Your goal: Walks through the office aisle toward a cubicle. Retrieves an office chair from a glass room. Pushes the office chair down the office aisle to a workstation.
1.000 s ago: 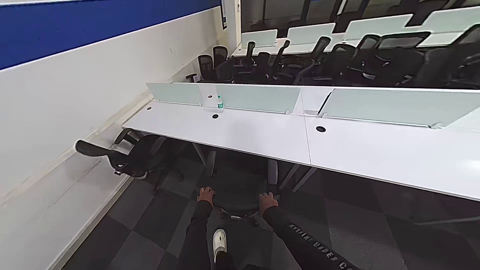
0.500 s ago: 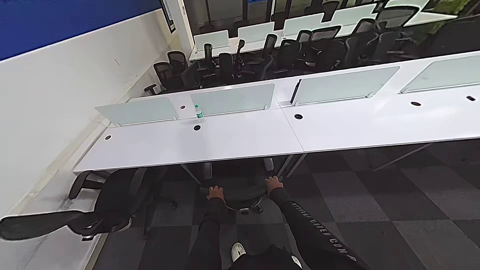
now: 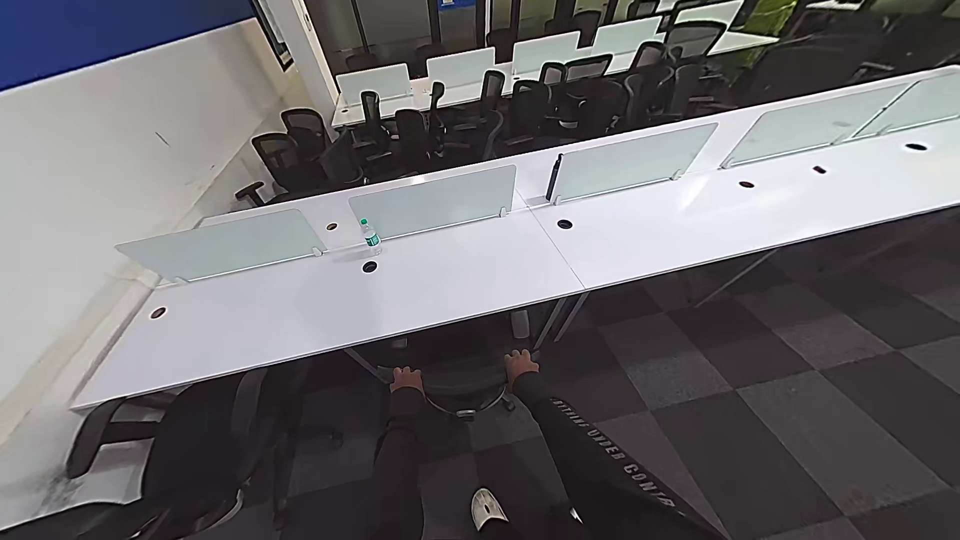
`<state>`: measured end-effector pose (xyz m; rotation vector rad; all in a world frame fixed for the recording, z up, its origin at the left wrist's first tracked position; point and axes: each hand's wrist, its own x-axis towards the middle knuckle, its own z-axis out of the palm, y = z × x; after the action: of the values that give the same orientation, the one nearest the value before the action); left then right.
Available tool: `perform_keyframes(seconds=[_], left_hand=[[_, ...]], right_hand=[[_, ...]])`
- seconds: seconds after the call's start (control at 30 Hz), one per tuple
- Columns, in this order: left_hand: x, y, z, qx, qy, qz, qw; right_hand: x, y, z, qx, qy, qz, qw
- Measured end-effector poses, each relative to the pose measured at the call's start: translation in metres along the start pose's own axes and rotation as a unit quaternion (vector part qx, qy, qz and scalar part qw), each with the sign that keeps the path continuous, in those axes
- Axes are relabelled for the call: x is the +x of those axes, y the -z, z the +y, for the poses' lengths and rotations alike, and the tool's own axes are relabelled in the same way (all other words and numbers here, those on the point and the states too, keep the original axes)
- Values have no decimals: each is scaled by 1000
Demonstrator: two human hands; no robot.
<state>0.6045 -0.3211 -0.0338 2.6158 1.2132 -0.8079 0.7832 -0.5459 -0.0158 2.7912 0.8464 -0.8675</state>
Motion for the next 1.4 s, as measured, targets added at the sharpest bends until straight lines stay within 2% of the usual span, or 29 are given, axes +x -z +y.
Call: perform_keyframes(seconds=[0.17, 0.33, 0.53, 0.6, 0.7, 1.13, 1.27, 1.4], left_hand=[[-17, -8, 16, 21, 37, -37, 998], [-31, -12, 38, 66, 53, -60, 995], [-42, -11, 58, 81, 58, -71, 993], [-42, -7, 57, 67, 62, -78, 993], [-36, -5, 60, 50, 67, -65, 994], [-15, 1, 80, 13, 105, -22, 994], [-13, -3, 75, 16, 102, -22, 994], [-15, -8, 62, 35, 51, 15, 998]], right_hand=[[-6, -14, 7, 9, -9, 20, 1000], [-9, -27, 13, 43, -103, 92, 989], [3, -13, 20, 59, -170, 30, 983], [3, -5, 21, 72, -153, 12, 986], [14, -3, 29, 70, -127, 36, 989], [45, 20, 49, 104, -82, 43, 990], [29, 11, 60, 115, -15, 33, 993], [-12, -24, 86, 150, 90, 99, 980]])
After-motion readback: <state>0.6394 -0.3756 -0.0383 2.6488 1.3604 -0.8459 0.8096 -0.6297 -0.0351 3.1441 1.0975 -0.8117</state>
